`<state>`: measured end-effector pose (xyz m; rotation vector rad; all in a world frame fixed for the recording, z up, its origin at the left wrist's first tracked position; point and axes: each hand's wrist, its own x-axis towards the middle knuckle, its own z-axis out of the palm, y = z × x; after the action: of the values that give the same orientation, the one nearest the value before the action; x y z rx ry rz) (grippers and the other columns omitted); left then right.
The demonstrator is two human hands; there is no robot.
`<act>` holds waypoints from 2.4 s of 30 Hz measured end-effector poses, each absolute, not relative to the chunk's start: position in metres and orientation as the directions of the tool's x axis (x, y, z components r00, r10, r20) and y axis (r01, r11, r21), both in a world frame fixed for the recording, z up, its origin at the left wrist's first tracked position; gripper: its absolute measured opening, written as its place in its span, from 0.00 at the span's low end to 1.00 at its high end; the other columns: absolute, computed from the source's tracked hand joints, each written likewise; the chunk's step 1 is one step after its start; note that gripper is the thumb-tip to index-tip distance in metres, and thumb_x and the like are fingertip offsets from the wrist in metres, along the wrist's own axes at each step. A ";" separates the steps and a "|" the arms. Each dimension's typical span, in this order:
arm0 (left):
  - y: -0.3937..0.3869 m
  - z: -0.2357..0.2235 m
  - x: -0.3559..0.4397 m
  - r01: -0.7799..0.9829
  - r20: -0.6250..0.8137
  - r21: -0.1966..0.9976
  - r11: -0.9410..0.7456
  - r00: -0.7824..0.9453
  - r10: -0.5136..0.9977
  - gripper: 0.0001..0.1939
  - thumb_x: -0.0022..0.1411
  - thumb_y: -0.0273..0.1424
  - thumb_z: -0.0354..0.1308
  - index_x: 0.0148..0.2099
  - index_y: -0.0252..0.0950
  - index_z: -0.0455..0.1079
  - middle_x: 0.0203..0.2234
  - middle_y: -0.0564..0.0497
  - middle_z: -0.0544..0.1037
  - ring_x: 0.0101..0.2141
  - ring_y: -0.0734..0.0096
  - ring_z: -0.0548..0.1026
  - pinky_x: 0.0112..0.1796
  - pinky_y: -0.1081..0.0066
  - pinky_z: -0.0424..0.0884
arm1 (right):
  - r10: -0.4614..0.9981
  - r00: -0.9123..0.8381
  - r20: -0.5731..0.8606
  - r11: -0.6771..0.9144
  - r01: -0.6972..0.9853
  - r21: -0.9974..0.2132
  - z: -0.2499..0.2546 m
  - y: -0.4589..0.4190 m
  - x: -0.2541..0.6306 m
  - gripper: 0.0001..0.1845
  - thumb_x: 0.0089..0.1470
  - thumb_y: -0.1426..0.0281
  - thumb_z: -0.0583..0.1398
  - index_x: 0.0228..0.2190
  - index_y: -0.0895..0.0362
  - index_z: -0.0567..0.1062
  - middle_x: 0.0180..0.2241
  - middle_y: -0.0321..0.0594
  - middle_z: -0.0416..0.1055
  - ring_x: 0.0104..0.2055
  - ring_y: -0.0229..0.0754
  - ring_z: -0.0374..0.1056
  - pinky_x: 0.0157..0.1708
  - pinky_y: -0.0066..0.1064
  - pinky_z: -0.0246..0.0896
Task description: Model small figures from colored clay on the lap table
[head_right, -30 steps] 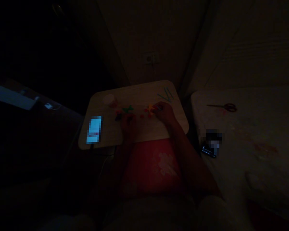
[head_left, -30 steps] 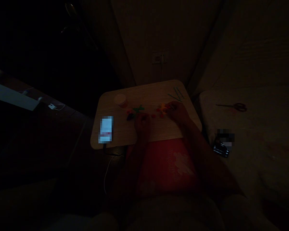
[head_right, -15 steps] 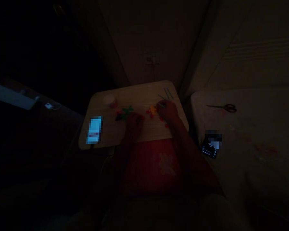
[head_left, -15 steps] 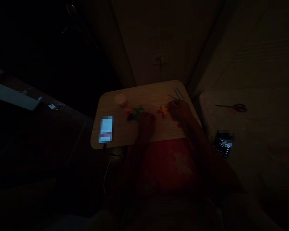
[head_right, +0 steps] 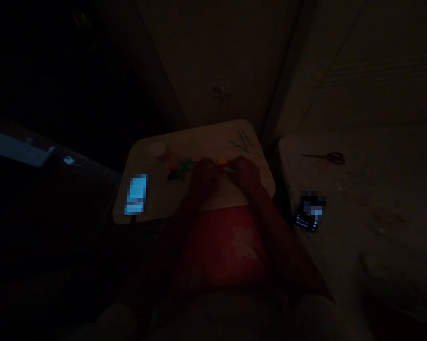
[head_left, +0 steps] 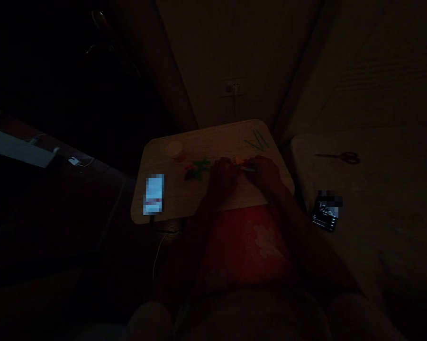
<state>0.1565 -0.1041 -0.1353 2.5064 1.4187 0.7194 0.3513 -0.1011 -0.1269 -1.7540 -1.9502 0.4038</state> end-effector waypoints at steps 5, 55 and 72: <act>-0.104 -0.138 0.158 0.762 0.318 0.376 -0.527 0.428 0.846 0.27 0.60 0.26 0.58 0.61 0.42 0.75 0.55 0.40 0.68 0.53 0.48 0.66 0.56 0.50 0.64 | 0.985 -0.046 0.164 0.122 0.863 -0.490 -0.130 -0.103 0.347 0.14 0.58 0.64 0.63 0.43 0.55 0.83 0.45 0.49 0.80 0.44 0.52 0.74 0.39 0.36 0.63; -0.084 -0.113 0.209 0.941 0.206 0.196 -0.275 0.235 0.950 0.22 0.67 0.44 0.61 0.51 0.30 0.73 0.50 0.31 0.75 0.56 0.39 0.69 0.56 0.47 0.60 | 0.950 0.143 0.279 0.171 0.511 -0.842 -0.145 -0.112 0.380 0.07 0.51 0.64 0.62 0.32 0.54 0.76 0.32 0.39 0.78 0.34 0.45 0.72 0.35 0.34 0.63; -0.099 -0.107 0.170 -0.314 0.287 0.931 -0.188 0.309 0.906 0.30 0.50 0.41 0.77 0.54 0.41 0.73 0.46 0.46 0.83 0.44 0.61 0.82 0.41 0.66 0.77 | 0.888 0.260 0.380 0.345 0.173 -0.923 -0.089 -0.126 0.363 0.06 0.52 0.64 0.69 0.31 0.52 0.79 0.33 0.36 0.79 0.35 0.41 0.73 0.32 0.30 0.66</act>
<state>0.1696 -0.0994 -0.1074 1.3167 0.6138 1.2282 0.3634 -0.1265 -0.0895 -1.1373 -1.2318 0.6617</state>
